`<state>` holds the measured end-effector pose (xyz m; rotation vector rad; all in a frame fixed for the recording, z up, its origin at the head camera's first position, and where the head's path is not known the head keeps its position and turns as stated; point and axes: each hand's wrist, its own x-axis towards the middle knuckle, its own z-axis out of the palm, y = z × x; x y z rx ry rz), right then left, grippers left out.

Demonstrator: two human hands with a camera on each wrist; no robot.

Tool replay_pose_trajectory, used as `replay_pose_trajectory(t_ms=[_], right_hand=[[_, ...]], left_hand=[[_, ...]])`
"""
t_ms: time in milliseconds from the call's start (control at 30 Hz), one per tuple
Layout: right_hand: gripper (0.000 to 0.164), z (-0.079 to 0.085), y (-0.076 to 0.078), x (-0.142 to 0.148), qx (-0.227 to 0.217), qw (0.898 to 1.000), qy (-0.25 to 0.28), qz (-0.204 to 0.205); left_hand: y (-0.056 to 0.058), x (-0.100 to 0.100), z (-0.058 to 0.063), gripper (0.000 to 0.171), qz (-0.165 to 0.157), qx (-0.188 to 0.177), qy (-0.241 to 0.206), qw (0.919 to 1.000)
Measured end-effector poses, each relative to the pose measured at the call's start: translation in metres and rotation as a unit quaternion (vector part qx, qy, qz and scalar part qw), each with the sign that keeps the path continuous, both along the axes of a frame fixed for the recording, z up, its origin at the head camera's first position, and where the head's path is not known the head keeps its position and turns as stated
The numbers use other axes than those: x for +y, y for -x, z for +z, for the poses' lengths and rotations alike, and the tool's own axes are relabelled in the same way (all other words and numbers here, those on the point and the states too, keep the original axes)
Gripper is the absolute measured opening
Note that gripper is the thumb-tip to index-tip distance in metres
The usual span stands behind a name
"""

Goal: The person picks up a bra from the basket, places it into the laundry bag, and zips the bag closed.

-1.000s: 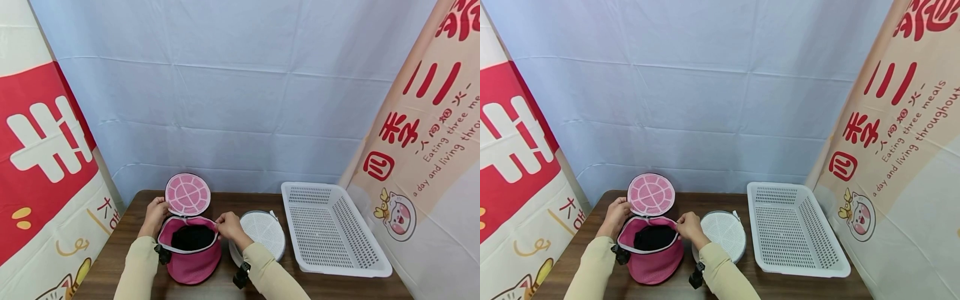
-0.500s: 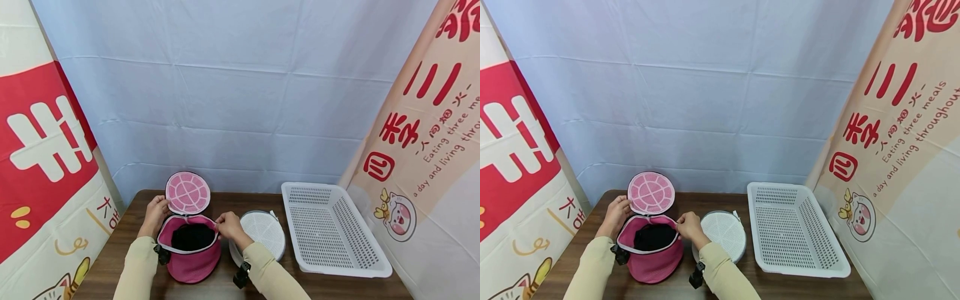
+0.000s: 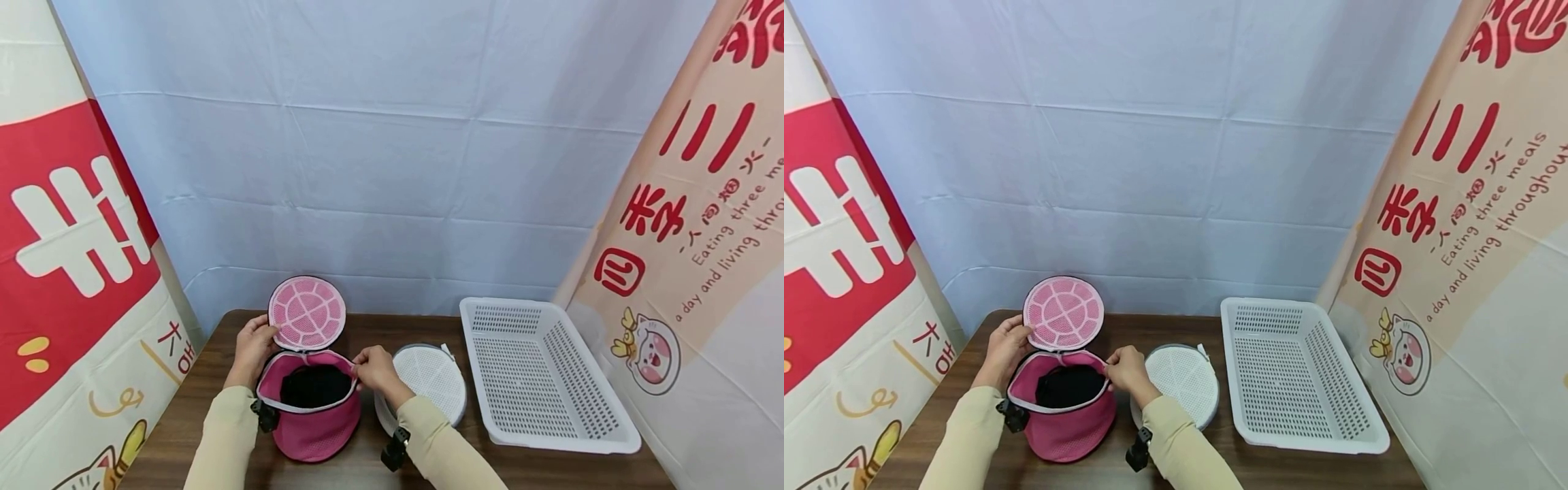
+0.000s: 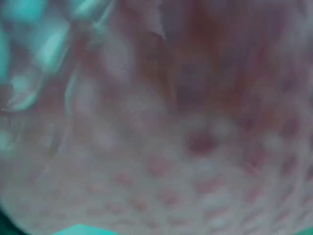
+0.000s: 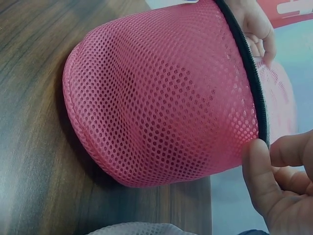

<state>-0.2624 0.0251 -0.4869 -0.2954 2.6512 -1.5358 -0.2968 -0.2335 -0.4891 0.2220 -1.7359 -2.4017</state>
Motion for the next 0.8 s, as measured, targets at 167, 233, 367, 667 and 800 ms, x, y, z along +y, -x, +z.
replay_pose_trajectory(t_ms=[167, 233, 367, 667, 800], right_hand=[[0.003, 0.001, 0.0, 0.001, 0.003, 1.0, -0.001, -0.003], [0.003, 0.001, 0.0, 0.001, 0.005, 1.0, 0.001, 0.0], [0.003, 0.0, 0.0, 0.0, -0.002, 1.0, 0.009, -0.001], [0.005, 0.0, -0.003, 0.002, 0.005, 0.999, 0.05, -0.003], [0.006, 0.002, -0.003, 0.0, -0.013, 0.999, 0.043, -0.014]], left_hand=[[-0.001, -0.003, 0.004, 0.04, -0.005, 0.0, 0.009, 0.9999], [-0.002, -0.004, 0.004, 0.035, -0.001, -0.002, 0.006, 1.0], [-0.003, -0.005, 0.006, 0.033, -0.002, 0.004, 0.006, 1.0], [-0.009, -0.007, 0.012, 0.039, 0.006, 0.017, 0.035, 0.9992], [-0.01, -0.008, 0.012, 0.035, 0.019, 0.028, 0.055, 0.9979]])
